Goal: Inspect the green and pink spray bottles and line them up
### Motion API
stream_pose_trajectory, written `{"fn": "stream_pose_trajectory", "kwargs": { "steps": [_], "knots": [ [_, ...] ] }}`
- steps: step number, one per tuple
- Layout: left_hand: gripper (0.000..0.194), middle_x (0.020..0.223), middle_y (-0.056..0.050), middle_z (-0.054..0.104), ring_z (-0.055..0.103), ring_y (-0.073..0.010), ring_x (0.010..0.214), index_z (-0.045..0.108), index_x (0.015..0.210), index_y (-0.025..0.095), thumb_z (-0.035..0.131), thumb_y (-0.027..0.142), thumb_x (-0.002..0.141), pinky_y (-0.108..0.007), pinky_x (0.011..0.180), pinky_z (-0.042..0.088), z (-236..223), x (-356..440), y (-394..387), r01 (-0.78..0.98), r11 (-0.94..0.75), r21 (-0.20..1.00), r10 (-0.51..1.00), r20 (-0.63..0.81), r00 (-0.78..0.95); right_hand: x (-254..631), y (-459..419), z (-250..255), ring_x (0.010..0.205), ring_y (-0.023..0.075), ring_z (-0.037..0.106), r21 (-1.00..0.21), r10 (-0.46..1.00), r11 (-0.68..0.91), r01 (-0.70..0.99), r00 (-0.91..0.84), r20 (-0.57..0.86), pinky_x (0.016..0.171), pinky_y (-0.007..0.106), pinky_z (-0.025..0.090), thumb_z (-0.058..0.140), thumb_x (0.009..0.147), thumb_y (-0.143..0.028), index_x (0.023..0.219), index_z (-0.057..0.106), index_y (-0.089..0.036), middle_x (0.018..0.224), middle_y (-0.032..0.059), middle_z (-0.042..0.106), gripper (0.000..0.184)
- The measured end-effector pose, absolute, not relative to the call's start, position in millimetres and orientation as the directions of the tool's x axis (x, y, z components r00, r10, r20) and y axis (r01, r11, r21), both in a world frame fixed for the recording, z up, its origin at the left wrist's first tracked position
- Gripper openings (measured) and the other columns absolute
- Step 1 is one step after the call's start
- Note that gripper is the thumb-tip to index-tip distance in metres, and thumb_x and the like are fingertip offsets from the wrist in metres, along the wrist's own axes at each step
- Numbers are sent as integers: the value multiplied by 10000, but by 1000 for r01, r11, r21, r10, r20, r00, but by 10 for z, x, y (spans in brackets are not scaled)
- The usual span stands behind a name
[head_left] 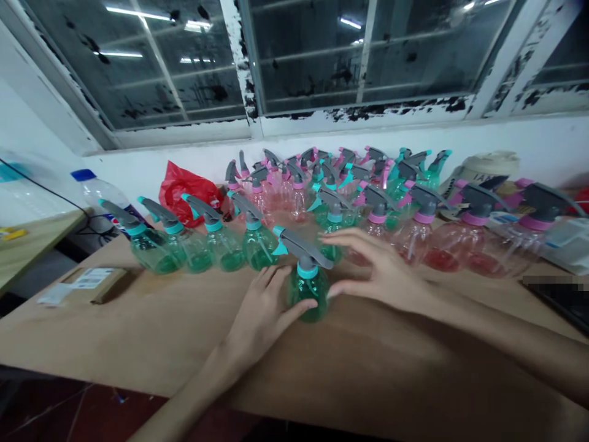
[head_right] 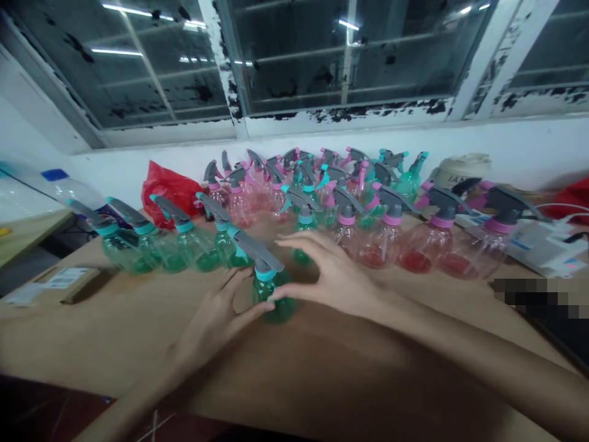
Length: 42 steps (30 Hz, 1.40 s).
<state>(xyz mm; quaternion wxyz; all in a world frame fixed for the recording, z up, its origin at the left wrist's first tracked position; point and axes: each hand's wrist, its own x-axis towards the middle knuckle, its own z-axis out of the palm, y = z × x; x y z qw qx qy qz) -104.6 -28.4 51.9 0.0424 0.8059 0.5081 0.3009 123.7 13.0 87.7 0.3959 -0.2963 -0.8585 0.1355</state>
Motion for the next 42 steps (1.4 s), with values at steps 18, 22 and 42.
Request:
{"fn": "stream_pose_trajectory", "kwargs": {
  "steps": [18,22,42],
  "knots": [
    [427,1027,-84,667,661,-283,915,545,1178,184,633,465,869,-358,737,518,778,-1034,283,972,-220,82,914,366,175,1171,1116,1249,938,378,578,81,578,576,814,-475,664,932,674,260,438,899,-549,869,697,-166,718,134,682,464],
    [425,1060,-75,681,687,-282,831,530,1217,213,597,478,892,-341,656,507,830,-1002,360,988,-142,56,947,297,120,1160,1217,1226,910,346,614,17,647,584,812,-478,594,933,643,287,458,935,-407,901,688,-154,740,120,689,343],
    [390,1044,-89,694,694,-289,844,494,1252,205,534,424,933,-350,687,501,866,-966,509,993,-115,40,961,257,101,1228,1080,1230,872,290,632,-86,635,652,753,-480,605,1017,605,213,454,933,-408,861,694,-173,690,69,656,344]
  ]
}}
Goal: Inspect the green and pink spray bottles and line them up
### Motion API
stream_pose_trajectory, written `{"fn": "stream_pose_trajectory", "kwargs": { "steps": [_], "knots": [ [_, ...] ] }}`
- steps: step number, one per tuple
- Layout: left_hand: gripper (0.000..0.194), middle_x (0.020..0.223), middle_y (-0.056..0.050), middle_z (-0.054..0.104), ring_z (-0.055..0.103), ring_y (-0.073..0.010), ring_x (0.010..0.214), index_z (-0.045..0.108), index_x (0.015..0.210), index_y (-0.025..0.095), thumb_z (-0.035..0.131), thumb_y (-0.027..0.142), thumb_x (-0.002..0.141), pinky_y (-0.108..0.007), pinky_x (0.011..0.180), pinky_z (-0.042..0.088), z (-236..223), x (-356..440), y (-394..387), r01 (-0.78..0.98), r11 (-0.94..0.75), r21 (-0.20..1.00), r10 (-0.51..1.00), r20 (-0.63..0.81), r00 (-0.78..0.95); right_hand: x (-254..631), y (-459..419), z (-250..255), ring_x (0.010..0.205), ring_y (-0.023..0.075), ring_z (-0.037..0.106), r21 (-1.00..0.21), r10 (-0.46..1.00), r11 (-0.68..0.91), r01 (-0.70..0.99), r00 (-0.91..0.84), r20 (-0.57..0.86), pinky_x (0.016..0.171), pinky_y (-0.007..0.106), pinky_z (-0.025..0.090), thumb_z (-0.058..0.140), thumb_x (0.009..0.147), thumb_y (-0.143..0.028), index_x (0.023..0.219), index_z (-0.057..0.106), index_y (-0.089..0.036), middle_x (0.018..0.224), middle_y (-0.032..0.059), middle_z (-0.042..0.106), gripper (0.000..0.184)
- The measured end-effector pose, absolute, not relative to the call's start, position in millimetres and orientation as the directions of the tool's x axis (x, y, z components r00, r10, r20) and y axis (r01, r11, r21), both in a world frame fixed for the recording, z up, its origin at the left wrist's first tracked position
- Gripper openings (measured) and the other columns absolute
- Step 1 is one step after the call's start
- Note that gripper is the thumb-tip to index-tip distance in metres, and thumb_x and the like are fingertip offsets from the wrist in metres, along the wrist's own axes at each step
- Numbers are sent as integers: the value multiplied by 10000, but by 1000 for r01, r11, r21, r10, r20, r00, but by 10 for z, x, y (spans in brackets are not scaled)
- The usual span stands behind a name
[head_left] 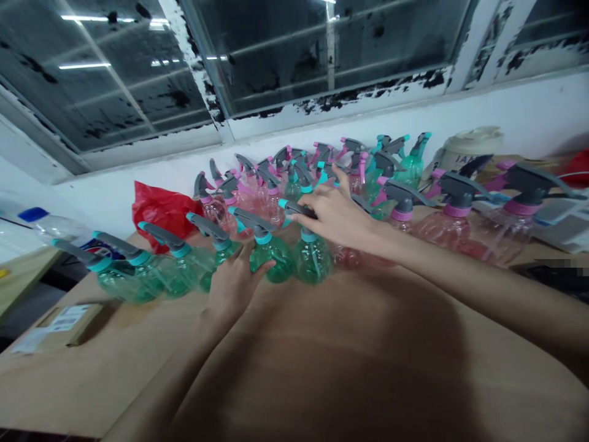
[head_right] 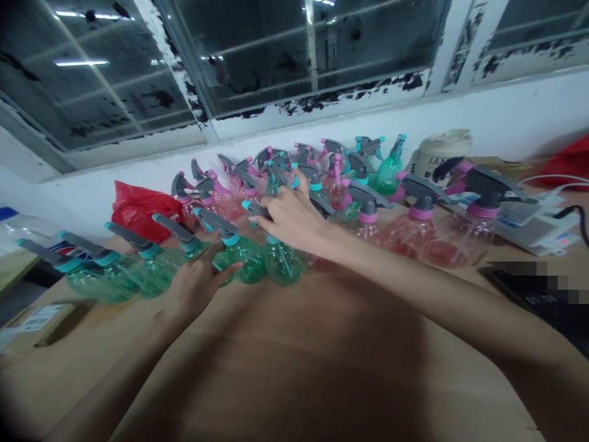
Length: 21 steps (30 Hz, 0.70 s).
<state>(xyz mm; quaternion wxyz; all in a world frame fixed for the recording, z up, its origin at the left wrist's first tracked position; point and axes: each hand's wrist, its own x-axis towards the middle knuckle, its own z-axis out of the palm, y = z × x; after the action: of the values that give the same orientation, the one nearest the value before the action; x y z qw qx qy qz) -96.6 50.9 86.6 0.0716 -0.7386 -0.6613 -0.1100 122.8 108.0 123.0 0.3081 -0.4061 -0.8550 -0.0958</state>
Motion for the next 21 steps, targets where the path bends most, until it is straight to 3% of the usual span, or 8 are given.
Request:
{"fn": "stream_pose_trajectory", "kwargs": {
  "steps": [4,10,15,21],
  "knots": [
    [447,1090,-103,674,691,-295,858,460,1302,203,532,438,928,-354,697,502,823,-969,481,990,-133,43,946,304,114,1262,1014,1229,879,301,634,-101,629,665,740,-482,611,1016,618,205,473,924,-405,886,693,-156,715,79,672,335],
    [484,1125,-91,646,693,-215,685,463,1331,226,581,423,906,-314,653,506,798,-965,348,988,-126,93,923,377,82,1342,885,1236,891,278,633,-114,645,666,737,-492,585,1032,587,185,508,903,-402,901,694,-163,717,58,671,304],
    [470,1172,-86,624,693,-190,669,480,1317,233,560,445,905,-306,640,513,779,-937,147,976,-155,156,917,390,83,1467,703,1212,902,280,632,-105,633,678,728,-505,587,1020,560,222,513,906,-412,945,685,-148,745,73,686,318],
    [448,1065,-79,687,691,-288,865,529,1266,219,535,484,904,-388,736,527,791,-590,-210,970,-140,197,947,313,73,1706,394,1218,806,247,635,-112,632,684,721,-508,586,1014,551,213,517,901,-418,876,664,-166,721,55,674,293]
  ]
}}
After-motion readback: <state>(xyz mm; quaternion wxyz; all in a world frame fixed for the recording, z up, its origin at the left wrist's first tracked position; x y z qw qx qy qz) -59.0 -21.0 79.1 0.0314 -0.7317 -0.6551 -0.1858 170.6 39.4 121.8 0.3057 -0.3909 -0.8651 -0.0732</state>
